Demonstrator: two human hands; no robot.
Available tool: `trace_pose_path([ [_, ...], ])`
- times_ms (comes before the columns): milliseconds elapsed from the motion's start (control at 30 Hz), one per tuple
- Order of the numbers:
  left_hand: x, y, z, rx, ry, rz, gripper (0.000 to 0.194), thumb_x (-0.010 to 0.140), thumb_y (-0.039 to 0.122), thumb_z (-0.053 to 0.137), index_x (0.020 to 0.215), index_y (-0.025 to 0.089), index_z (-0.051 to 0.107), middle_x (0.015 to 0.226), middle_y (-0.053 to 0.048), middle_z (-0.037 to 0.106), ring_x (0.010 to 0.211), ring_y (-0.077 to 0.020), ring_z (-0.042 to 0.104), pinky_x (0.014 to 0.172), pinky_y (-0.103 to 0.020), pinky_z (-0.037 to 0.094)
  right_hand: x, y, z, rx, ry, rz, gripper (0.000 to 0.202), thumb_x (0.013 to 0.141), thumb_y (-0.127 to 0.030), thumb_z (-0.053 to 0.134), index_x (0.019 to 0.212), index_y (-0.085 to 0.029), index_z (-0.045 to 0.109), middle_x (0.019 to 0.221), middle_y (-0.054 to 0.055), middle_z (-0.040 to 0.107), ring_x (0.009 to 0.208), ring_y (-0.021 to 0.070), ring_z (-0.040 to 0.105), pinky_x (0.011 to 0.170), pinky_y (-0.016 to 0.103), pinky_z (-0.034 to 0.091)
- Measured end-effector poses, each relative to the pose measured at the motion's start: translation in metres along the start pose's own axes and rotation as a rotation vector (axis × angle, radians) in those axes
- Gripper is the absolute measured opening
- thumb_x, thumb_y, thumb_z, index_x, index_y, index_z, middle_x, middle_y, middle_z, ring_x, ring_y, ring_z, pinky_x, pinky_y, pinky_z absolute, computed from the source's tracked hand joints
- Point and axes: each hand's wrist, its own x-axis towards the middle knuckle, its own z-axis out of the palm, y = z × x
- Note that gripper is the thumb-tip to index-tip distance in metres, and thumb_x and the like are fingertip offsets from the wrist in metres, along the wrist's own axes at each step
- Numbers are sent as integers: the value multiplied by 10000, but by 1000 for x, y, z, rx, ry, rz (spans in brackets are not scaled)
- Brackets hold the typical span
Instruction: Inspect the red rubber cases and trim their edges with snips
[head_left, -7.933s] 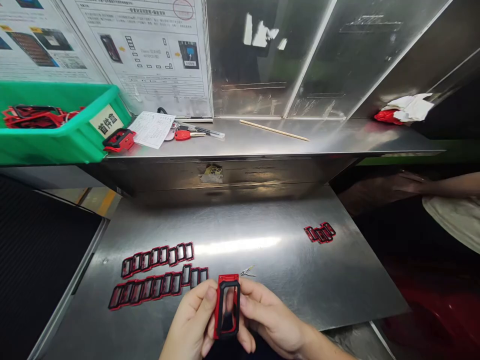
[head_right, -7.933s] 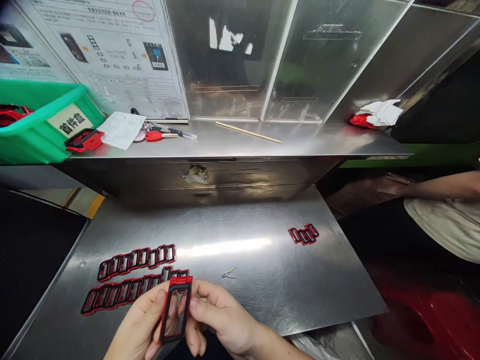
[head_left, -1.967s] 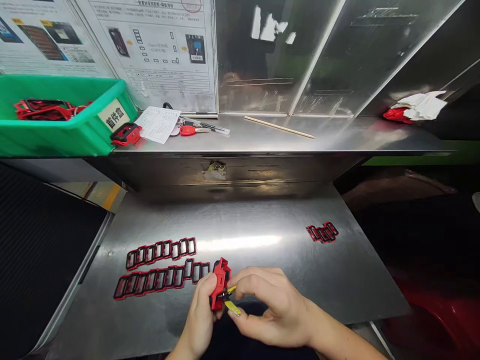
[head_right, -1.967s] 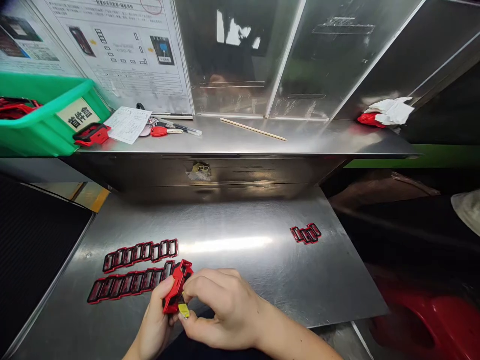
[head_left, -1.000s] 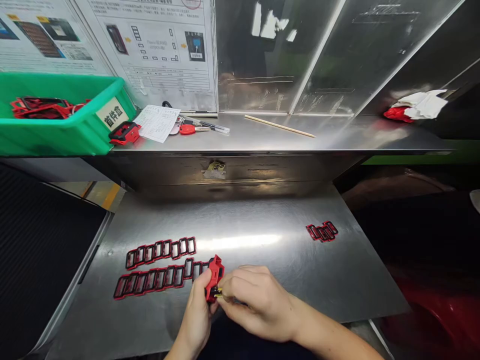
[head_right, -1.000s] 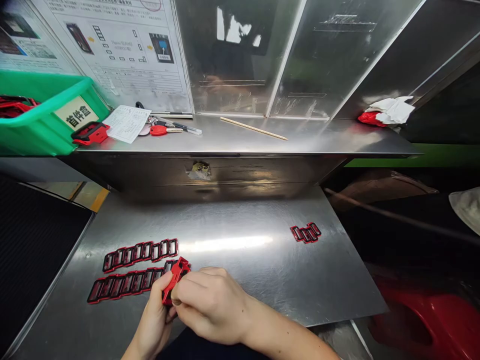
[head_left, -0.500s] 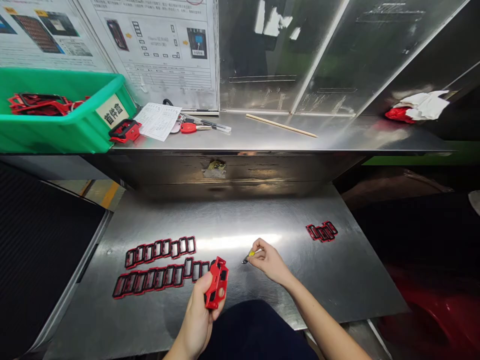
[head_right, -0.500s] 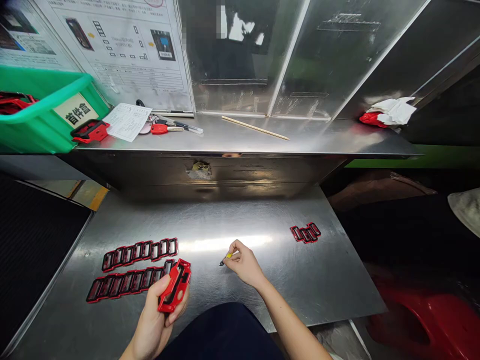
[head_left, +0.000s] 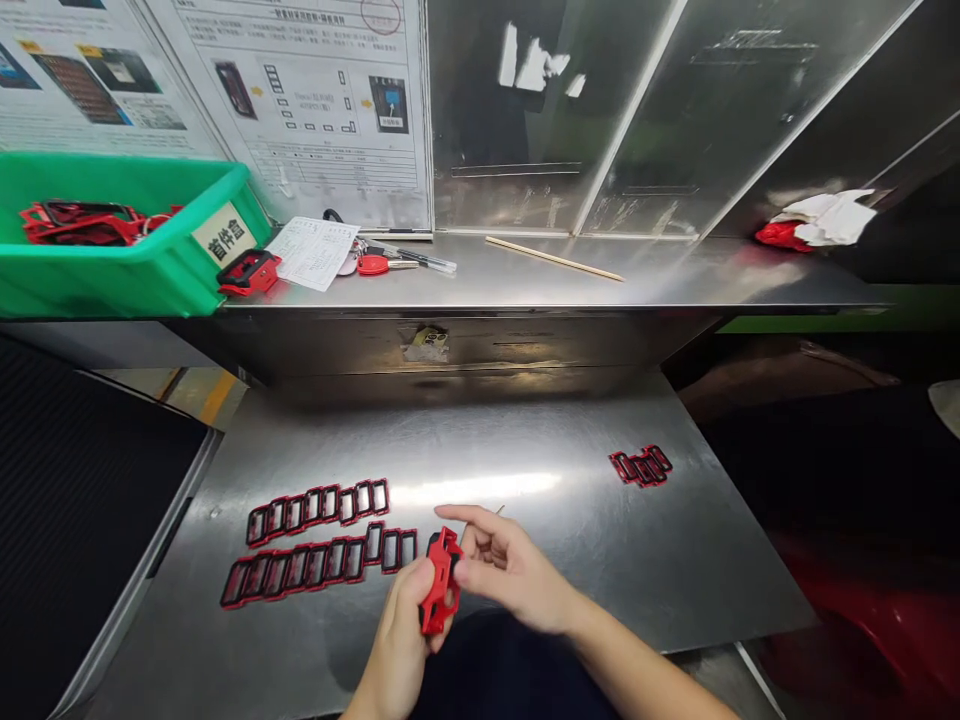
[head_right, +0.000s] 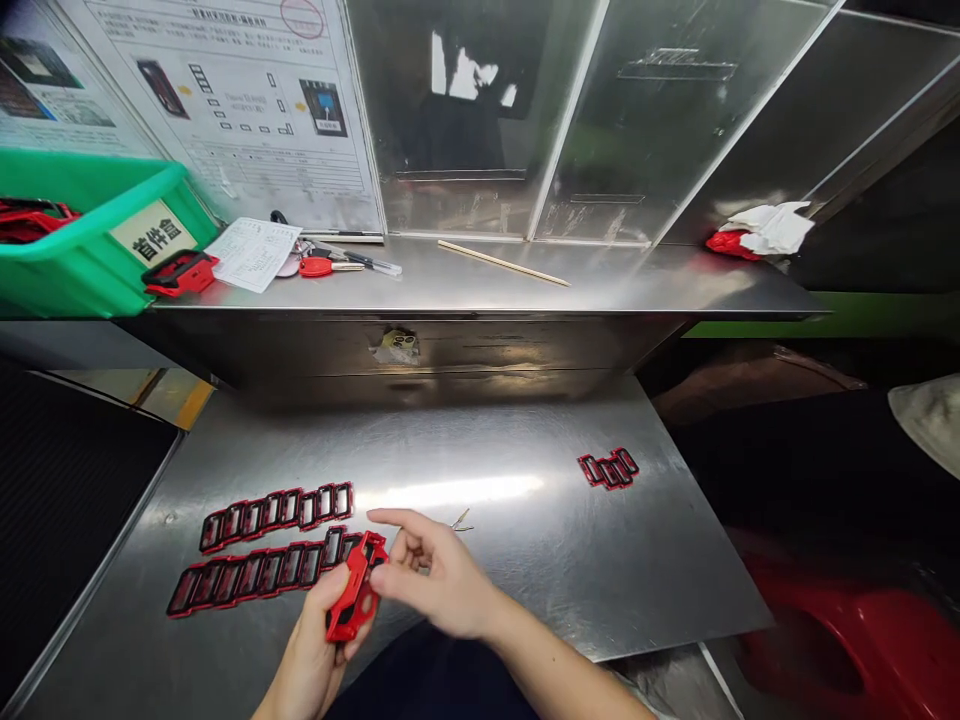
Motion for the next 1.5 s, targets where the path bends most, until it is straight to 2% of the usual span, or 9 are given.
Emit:
trace_pose_path([
  [100,1,0,-5,-7,-80,-7,429,749,557,623,585,166,557,491,41,453,455,-84,298,448,-228,245,-4,-17,15,113,-17,20,460,802,-479,655,1143,-170,660,630,-58,452,555,84,388,548,226,338],
  [267,3,17,-9,-407,-686,-284,462,834,535,510,537,188,446,328,102,221,315,-43,85,365,-200,108,-8,-22,15,282,-148,66,621,824,-663,538,1089,-122,687,476,-55,451,415,75,349,445,213,302],
  [333,2,22,-8,-535,-826,-363,461,840,524,504,532,207,374,315,107,188,288,-41,62,338,-192,85,-9,-23,13,267,-114,64,611,830,-671,529,1036,-122,703,452,-57,442,397,69,333,434,208,286],
  [567,1,23,-6,-516,-929,-396,445,863,509,478,557,200,380,327,107,213,278,-34,73,327,-172,92,-11,-29,17,303,15,139,565,729,-689,649,853,-139,688,442,-79,406,388,50,290,399,186,218],
  [733,9,14,-7,-541,-1116,-416,440,872,544,443,590,207,420,312,96,267,234,-47,122,278,-178,94,-10,-31,19,303,76,197,555,700,-702,665,675,-154,582,435,-84,396,387,43,277,397,183,214],
  [933,12,13,-5,-510,-1055,-451,452,844,571,479,581,210,407,299,99,262,228,-43,95,272,-162,85,-12,-29,15,163,99,139,584,775,-729,563,652,-158,568,455,-66,388,424,66,323,421,196,245],
  [1067,12,14,-4,-514,-1024,-438,457,833,581,492,582,210,405,294,103,259,229,-39,84,277,-152,95,-17,-28,13,76,98,66,595,852,-698,484,799,-138,677,505,-48,407,475,88,360,473,216,309],
  [1333,11,7,-4,-561,-974,-385,436,841,542,522,579,203,440,301,106,280,233,-26,101,270,-154,81,-26,-31,16,-218,135,-89,453,816,-564,615,1021,-170,704,579,-34,471,539,120,413,483,220,358],
  [1500,13,3,-5,-488,-924,-384,464,820,582,504,554,212,417,280,106,234,234,-37,81,270,-167,75,-27,-31,15,-268,142,-127,413,966,-474,415,1045,-183,697,688,8,600,581,129,483,559,238,405],
])
